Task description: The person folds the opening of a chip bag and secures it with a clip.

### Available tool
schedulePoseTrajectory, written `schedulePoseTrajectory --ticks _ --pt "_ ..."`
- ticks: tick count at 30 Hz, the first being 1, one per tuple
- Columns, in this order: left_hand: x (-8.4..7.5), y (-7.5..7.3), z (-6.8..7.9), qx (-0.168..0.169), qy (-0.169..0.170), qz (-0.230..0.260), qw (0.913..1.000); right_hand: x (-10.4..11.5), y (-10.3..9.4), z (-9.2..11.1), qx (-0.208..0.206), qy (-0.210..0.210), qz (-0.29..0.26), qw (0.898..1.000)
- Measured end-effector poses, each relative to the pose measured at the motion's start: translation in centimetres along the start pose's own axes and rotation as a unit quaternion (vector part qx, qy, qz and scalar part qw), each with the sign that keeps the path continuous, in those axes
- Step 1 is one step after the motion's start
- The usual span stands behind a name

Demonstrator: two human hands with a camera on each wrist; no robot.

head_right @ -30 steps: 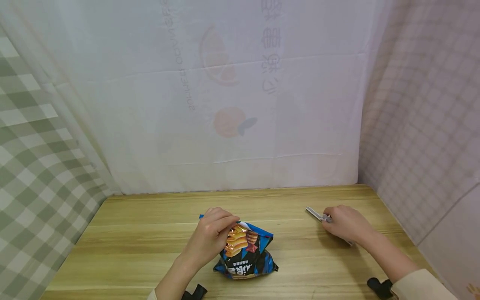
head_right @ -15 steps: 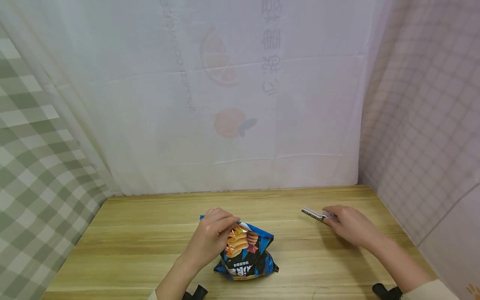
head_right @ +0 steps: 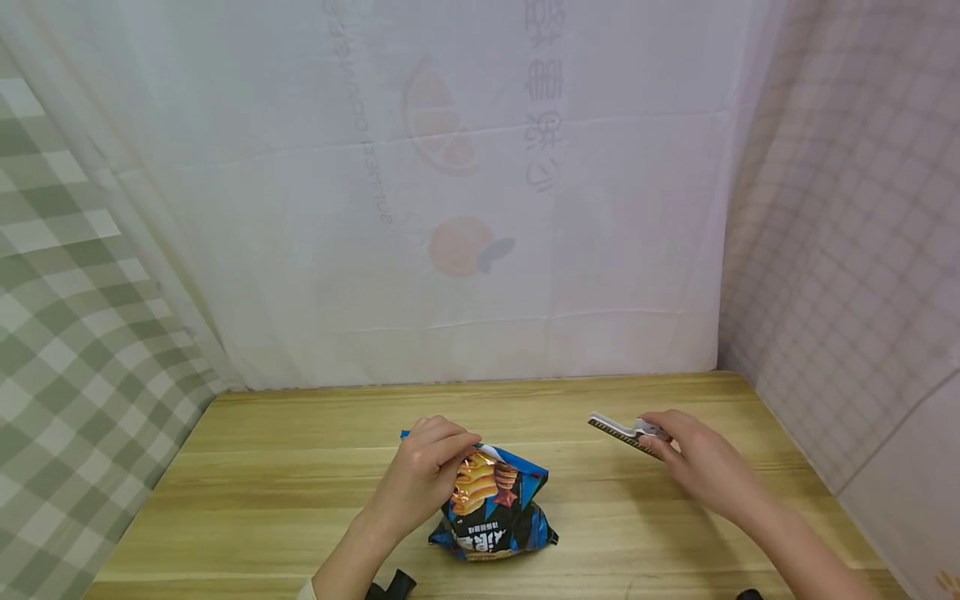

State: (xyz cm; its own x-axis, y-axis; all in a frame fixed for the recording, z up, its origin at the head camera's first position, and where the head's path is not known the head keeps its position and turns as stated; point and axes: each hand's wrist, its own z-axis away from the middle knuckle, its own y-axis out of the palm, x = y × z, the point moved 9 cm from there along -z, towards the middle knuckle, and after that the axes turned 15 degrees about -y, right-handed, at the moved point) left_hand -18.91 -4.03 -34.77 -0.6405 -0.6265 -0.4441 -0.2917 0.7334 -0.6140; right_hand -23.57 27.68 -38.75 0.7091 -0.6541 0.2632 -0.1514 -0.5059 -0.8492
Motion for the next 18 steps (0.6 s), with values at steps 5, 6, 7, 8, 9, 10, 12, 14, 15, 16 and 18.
schedulePoseTrajectory --ticks 5,6,7,8,9,10,12,14,15,16,18 --pt "0.0 -0.1 0.0 -0.004 0.004 0.000 1.0000 1.7 -0.3 0.0 -0.036 -0.028 -0.014 0.999" --pt "0.0 -0.1 0.1 -0.004 0.004 0.000 1.0000 1.9 -0.3 0.0 -0.040 -0.033 -0.016 0.999" --pt "0.0 -0.1 0.1 -0.005 0.004 0.000 1.0000 2.2 -0.3 0.0 -0.043 -0.038 -0.018 0.998" --pt "0.1 -0.1 0.1 -0.005 0.003 0.000 1.0000 2.5 -0.2 0.0 -0.046 -0.041 -0.019 0.998" --pt "0.1 -0.1 0.1 -0.006 0.003 0.001 1.0000 2.7 -0.2 0.0 -0.048 -0.044 -0.020 0.998" --pt "0.1 -0.2 0.2 -0.006 0.003 0.001 1.0000 2.9 -0.1 0.0 -0.051 -0.047 -0.023 0.997" --pt "0.1 -0.2 0.2 -0.007 0.001 0.000 1.0000 3.3 0.0 0.0 -0.056 -0.053 -0.025 0.997" --pt "0.1 -0.2 0.1 -0.005 -0.001 0.003 1.0000 3.6 0.1 0.1 -0.061 -0.056 -0.029 0.996" --pt "0.1 -0.1 0.1 -0.002 -0.002 0.004 1.0000 3.7 0.2 0.2 -0.065 -0.057 -0.033 0.996" --pt "0.1 -0.1 0.1 0.001 -0.002 0.004 1.0000 3.8 0.2 0.3 -0.068 -0.058 -0.035 0.995" --pt "0.0 0.1 0.0 0.007 -0.003 0.006 1.0000 4.0 0.1 0.4 -0.077 -0.061 -0.040 0.994"
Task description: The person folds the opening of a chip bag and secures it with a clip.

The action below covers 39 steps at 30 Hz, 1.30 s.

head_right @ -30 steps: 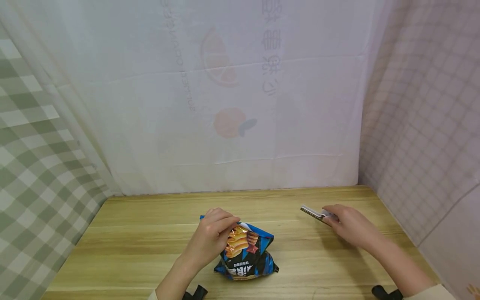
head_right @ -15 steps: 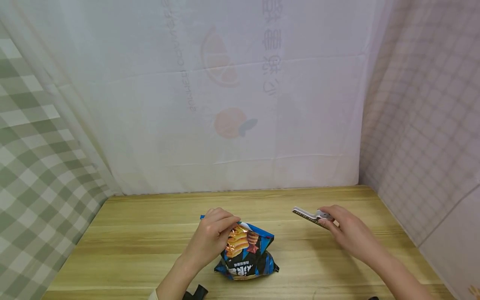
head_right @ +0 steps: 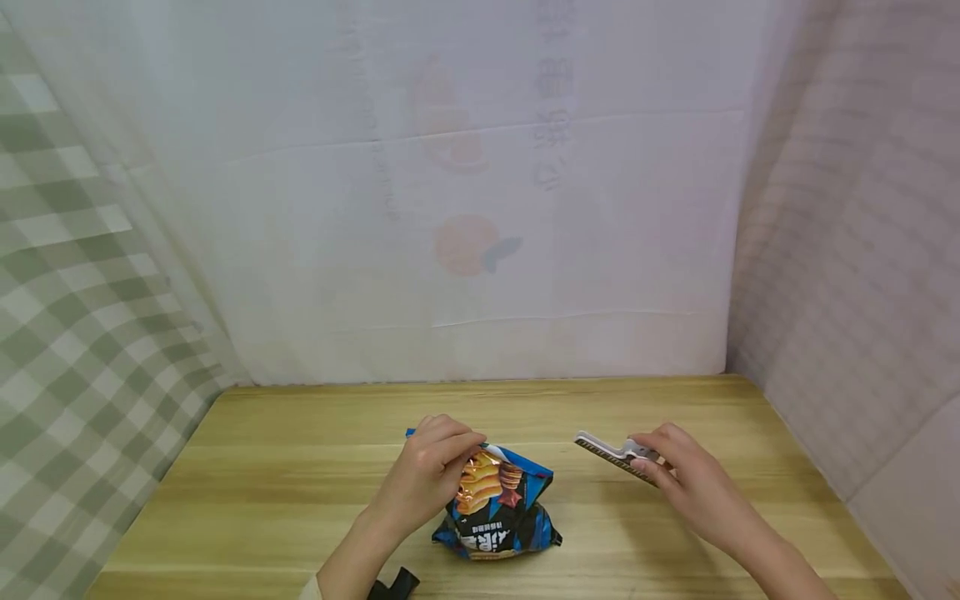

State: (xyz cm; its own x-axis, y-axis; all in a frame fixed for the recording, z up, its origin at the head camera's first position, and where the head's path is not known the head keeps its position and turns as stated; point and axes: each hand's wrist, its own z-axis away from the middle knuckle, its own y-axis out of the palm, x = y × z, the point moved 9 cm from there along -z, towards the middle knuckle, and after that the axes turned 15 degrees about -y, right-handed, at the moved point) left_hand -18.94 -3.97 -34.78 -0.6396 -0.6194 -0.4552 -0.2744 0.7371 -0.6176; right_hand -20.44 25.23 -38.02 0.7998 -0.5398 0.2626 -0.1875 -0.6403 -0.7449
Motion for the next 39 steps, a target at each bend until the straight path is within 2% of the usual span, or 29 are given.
schedulePoseTrajectory --ticks 6,12,19,26,39 --pt "-0.1 0.1 -0.1 0.001 -0.002 0.003 1.0000 0.8 0.0 0.1 -0.027 -0.015 -0.009 0.999" --pt "0.1 0.1 0.0 0.003 -0.006 -0.001 1.0000 1.9 0.2 -0.2 -0.051 -0.055 -0.027 0.997" --pt "-0.1 0.0 0.0 -0.005 0.001 -0.004 1.0000 3.0 0.5 -0.4 -0.052 -0.103 -0.046 0.992" --pt "0.1 0.0 -0.1 -0.002 -0.002 -0.002 1.0000 3.7 1.0 -0.8 -0.025 -0.106 -0.048 0.993" --pt "0.0 0.0 0.0 0.001 -0.003 0.004 1.0000 4.3 1.9 -1.0 -0.020 -0.111 -0.048 0.992"
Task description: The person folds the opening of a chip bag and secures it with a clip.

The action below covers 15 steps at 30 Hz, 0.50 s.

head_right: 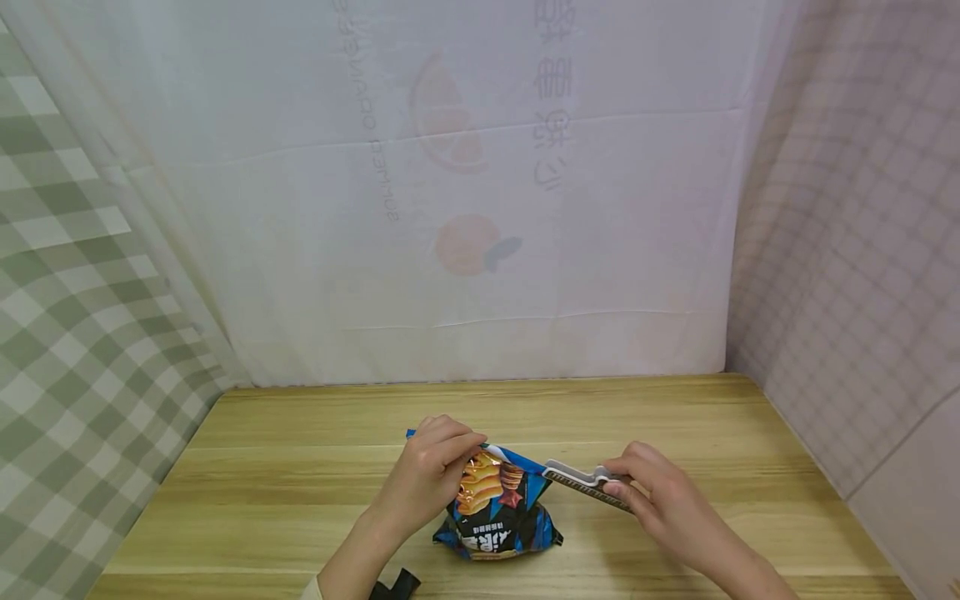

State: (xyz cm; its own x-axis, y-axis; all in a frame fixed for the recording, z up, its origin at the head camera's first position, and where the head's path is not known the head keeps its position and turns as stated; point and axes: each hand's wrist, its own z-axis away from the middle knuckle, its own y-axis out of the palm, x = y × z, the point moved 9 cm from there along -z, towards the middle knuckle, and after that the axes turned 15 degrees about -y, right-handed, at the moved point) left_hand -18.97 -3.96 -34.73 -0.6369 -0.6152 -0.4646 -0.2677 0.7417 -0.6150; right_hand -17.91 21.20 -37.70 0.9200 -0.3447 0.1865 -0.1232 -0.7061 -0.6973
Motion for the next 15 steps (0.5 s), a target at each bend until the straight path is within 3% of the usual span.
schedulePoseTrajectory --ticks 8,15 --pt "0.01 0.01 0.02 0.001 -0.002 -0.002 1.0000 0.27 0.35 -0.21 -0.022 -0.022 -0.006 1.000" --pt "-0.09 -0.09 0.00 0.001 -0.004 -0.003 1.0000 0.21 0.61 -0.51 -0.020 -0.006 0.000 1.000"
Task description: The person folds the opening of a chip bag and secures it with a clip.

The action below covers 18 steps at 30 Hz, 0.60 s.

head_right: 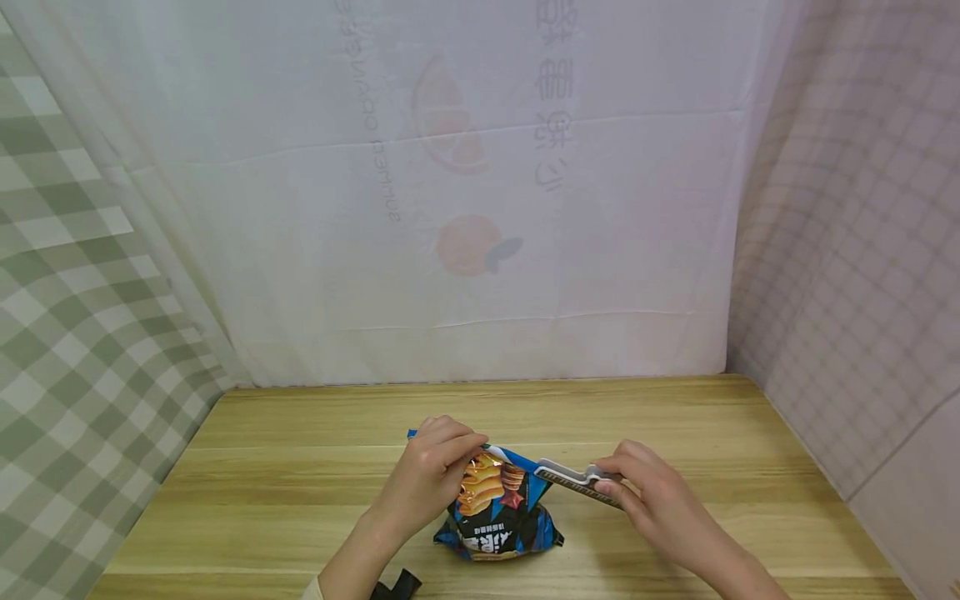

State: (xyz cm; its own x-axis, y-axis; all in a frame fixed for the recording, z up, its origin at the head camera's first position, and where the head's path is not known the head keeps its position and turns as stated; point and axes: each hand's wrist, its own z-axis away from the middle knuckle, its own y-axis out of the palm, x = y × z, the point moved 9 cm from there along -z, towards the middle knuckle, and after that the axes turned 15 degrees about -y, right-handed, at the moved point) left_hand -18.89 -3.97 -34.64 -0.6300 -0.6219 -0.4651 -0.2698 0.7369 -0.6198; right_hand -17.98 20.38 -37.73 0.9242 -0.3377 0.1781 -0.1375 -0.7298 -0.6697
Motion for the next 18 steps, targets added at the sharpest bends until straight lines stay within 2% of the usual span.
schedulePoseTrajectory --ticks 5,18 --pt "-0.1 0.0 0.0 -0.003 0.003 0.002 1.0000 0.1 0.2 -0.2 -0.011 -0.003 -0.002 1.000" --pt "-0.1 -0.1 0.0 -0.004 0.002 0.003 1.0000 0.2 0.8 -1.2 -0.010 0.002 -0.008 1.000"
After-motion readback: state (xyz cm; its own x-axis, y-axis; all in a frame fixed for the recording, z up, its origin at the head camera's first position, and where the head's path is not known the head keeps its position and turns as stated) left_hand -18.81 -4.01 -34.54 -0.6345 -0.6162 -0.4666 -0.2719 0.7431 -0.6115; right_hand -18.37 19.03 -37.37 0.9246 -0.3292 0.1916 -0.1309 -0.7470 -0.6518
